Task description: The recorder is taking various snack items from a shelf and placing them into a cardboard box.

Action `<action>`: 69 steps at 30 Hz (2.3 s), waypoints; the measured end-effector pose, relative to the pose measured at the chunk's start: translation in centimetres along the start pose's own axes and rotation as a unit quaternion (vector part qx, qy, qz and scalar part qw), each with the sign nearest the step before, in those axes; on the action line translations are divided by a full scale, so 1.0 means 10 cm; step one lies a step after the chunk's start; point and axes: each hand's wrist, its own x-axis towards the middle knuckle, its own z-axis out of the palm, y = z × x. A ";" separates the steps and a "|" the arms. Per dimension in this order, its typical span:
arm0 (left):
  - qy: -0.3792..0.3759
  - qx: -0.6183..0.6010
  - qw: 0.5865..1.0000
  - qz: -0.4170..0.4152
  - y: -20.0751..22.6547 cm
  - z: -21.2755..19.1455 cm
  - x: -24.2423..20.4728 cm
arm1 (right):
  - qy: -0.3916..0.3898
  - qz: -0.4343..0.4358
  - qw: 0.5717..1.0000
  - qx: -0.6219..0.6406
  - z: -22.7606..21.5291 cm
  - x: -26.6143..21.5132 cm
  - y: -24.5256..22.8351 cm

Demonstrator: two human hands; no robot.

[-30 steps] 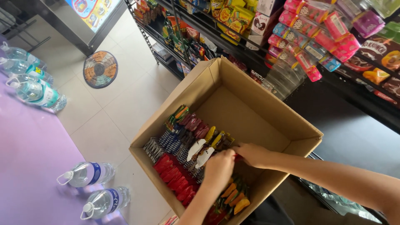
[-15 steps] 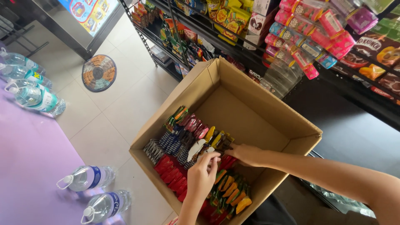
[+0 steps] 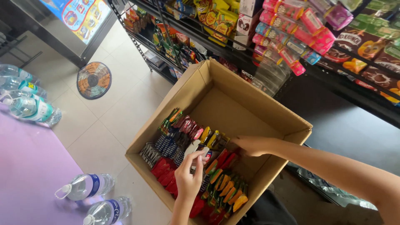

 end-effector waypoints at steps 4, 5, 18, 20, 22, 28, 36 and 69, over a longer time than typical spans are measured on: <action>-0.020 -0.008 0.999 0.030 0.10 0.07 0.05 | 0.061 0.039 0.996 0.056 0.04 0.32 0.34; -0.011 -0.022 0.999 0.037 0.12 0.10 0.08 | 0.068 0.083 0.990 0.097 0.01 0.42 0.39; 0.012 0.152 0.980 -0.130 -0.27 0.02 -0.31 | 0.125 0.037 0.991 0.004 0.53 1.76 0.53; -0.015 0.109 0.978 -0.175 -0.25 0.05 -0.35 | 0.193 -0.015 0.981 -0.009 0.74 2.03 0.74; -0.011 0.135 0.976 -0.171 -0.26 0.06 -0.34 | 0.196 -0.012 0.980 0.020 0.51 1.62 0.35; -0.106 0.294 0.936 -0.164 -0.24 0.02 -0.09 | 0.214 -0.085 0.972 0.051 0.16 1.24 0.11; -0.123 0.213 0.956 -0.163 -0.09 0.03 -0.10 | 0.213 -0.123 0.959 0.144 0.31 1.45 0.46; -0.224 0.109 0.955 -0.163 -0.19 -0.04 -0.08 | 0.304 -0.140 0.930 0.150 0.10 0.91 -0.07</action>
